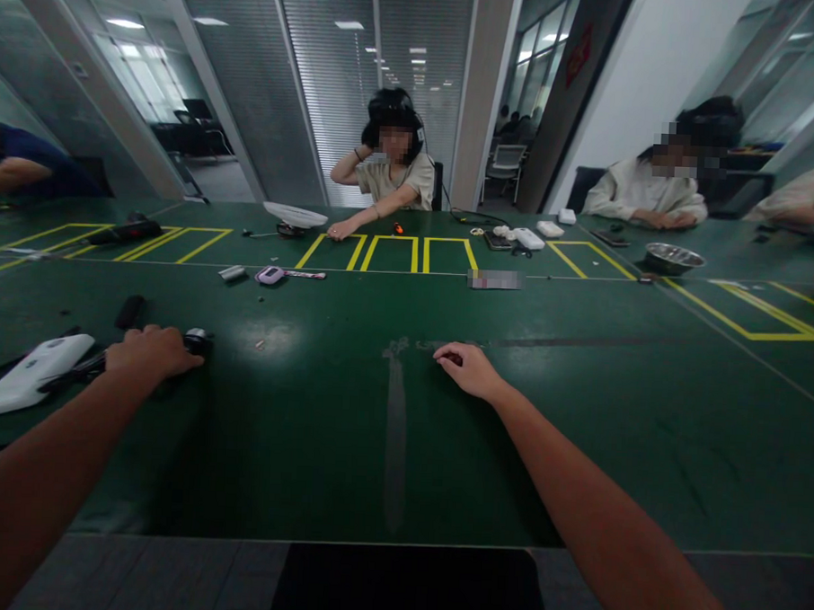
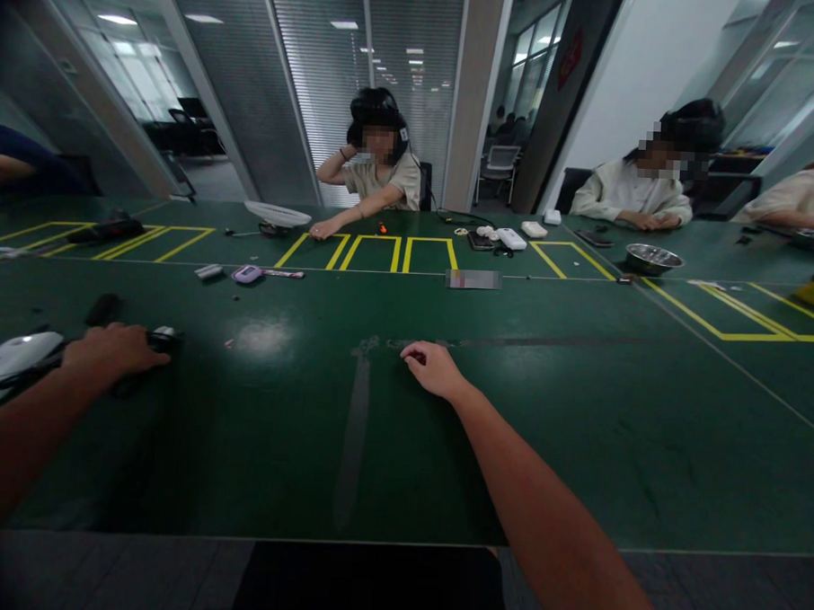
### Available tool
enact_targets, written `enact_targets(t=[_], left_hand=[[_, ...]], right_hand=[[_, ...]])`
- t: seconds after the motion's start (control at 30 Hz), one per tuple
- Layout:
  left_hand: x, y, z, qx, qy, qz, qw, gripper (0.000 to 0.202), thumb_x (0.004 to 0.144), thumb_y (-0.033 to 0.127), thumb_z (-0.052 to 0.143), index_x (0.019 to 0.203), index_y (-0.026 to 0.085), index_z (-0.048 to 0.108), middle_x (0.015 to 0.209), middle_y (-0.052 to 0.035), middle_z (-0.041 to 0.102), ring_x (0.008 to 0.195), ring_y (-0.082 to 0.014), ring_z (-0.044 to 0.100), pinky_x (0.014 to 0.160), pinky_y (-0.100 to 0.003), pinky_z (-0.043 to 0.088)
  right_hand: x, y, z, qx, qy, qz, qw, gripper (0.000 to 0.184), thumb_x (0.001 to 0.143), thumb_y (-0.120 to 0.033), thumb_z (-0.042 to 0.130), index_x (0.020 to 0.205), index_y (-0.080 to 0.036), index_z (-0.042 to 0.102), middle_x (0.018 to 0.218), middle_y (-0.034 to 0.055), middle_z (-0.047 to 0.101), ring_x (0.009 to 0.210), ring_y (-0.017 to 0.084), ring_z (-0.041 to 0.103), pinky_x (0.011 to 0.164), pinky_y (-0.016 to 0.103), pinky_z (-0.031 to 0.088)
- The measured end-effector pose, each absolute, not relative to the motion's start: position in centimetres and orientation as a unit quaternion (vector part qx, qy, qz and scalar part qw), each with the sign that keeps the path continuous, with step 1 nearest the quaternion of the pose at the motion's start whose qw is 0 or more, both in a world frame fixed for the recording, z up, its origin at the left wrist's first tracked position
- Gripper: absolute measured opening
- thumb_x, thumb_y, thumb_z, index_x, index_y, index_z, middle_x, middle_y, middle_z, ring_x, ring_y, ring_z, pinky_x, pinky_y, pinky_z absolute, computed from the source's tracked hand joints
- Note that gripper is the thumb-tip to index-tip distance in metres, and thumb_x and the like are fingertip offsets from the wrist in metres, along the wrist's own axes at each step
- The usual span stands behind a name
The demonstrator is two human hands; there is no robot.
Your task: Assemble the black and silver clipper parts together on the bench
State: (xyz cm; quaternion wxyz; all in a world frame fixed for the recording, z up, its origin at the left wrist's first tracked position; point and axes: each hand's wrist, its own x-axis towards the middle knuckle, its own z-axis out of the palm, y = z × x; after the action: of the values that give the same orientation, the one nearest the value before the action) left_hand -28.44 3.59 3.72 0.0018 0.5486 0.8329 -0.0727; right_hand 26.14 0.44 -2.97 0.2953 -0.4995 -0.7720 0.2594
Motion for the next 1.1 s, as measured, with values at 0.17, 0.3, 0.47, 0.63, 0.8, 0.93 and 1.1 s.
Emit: enact_targets(t=[0.17,0.3,0.47,0.63,0.8,0.93,1.1], left_hand=[[-28.0,3.4,3.8,0.532,0.832,-0.156,-0.003,0.061,0.071,0.058,0.058,0.108,0.01,0.064,0.124,-0.0223,0.058,0.105,-0.0377,0.056,0.076,-0.041,0.047],[-26.8,2.6,3.5,0.533,0.833,-0.142,-0.034,0.066,0.072,0.063,0.053,0.107,0.008,0.063,0.122,-0.0214,0.059,0.103,-0.0374,0.056,0.074,-0.04,0.048],[-23.0,1.5,5.0,0.594,0.796,-0.079,-0.082,0.071,0.073,0.068,0.049,0.109,0.008,0.06,0.121,-0.0205,0.057,0.105,-0.0367,0.052,0.075,-0.043,0.048],[-17.1,1.4,7.7,0.648,0.749,0.015,-0.138,0.061,0.073,0.063,0.057,0.107,0.013,0.061,0.112,-0.0158,0.06,0.102,-0.0318,0.052,0.079,-0.042,0.049],[-9.3,1.8,7.4,0.714,0.667,0.197,-0.083,0.055,0.071,0.054,0.064,0.107,0.014,0.062,0.103,-0.0125,0.062,0.094,-0.0295,0.056,0.08,-0.041,0.048],[-2.0,1.9,4.5,0.746,0.566,0.351,-0.003,0.038,0.07,0.04,0.067,0.099,0.015,0.062,0.093,-0.0079,0.062,0.086,-0.0241,0.058,0.077,-0.036,0.049],[4.6,0.9,0.8,0.754,0.455,0.467,0.082,0.034,0.07,0.031,0.067,0.1,0.016,0.059,0.094,-0.007,0.061,0.088,-0.0227,0.058,0.079,-0.035,0.049]], right_hand=[[26.2,0.5,-3.1,-0.501,-0.766,0.271,0.298,0.021,0.087,-0.024,0.055,0.099,-0.019,0.071,0.095,0.0043,0.069,0.077,0.013,0.06,0.072,0.028,0.046],[26.2,0.4,-3.1,-0.504,-0.766,0.27,0.295,0.021,0.087,-0.024,0.055,0.099,-0.02,0.071,0.095,0.0039,0.069,0.077,0.013,0.059,0.072,0.028,0.047],[26.0,0.3,-2.7,-0.507,-0.765,0.267,0.293,0.022,0.087,-0.024,0.054,0.1,-0.019,0.071,0.095,0.0047,0.069,0.077,0.014,0.06,0.073,0.028,0.047],[25.7,0.3,-2.5,-0.506,-0.765,0.268,0.296,0.021,0.086,-0.021,0.054,0.098,-0.018,0.071,0.093,0.0049,0.069,0.076,0.014,0.06,0.072,0.028,0.048],[25.4,0.3,-2.7,-0.502,-0.758,0.263,0.323,0.021,0.085,-0.024,0.055,0.097,-0.018,0.071,0.093,0.0056,0.069,0.076,0.014,0.06,0.072,0.03,0.049],[25.3,0.2,-2.6,-0.5,-0.748,0.241,0.364,0.022,0.086,-0.027,0.054,0.1,-0.019,0.069,0.096,0.006,0.067,0.078,0.015,0.06,0.072,0.031,0.05],[25.0,-0.1,-1.5,-0.471,-0.734,0.211,0.442,0.028,0.088,-0.03,0.054,0.114,-0.02,0.062,0.11,0.0081,0.062,0.087,0.017,0.06,0.077,0.033,0.05]])
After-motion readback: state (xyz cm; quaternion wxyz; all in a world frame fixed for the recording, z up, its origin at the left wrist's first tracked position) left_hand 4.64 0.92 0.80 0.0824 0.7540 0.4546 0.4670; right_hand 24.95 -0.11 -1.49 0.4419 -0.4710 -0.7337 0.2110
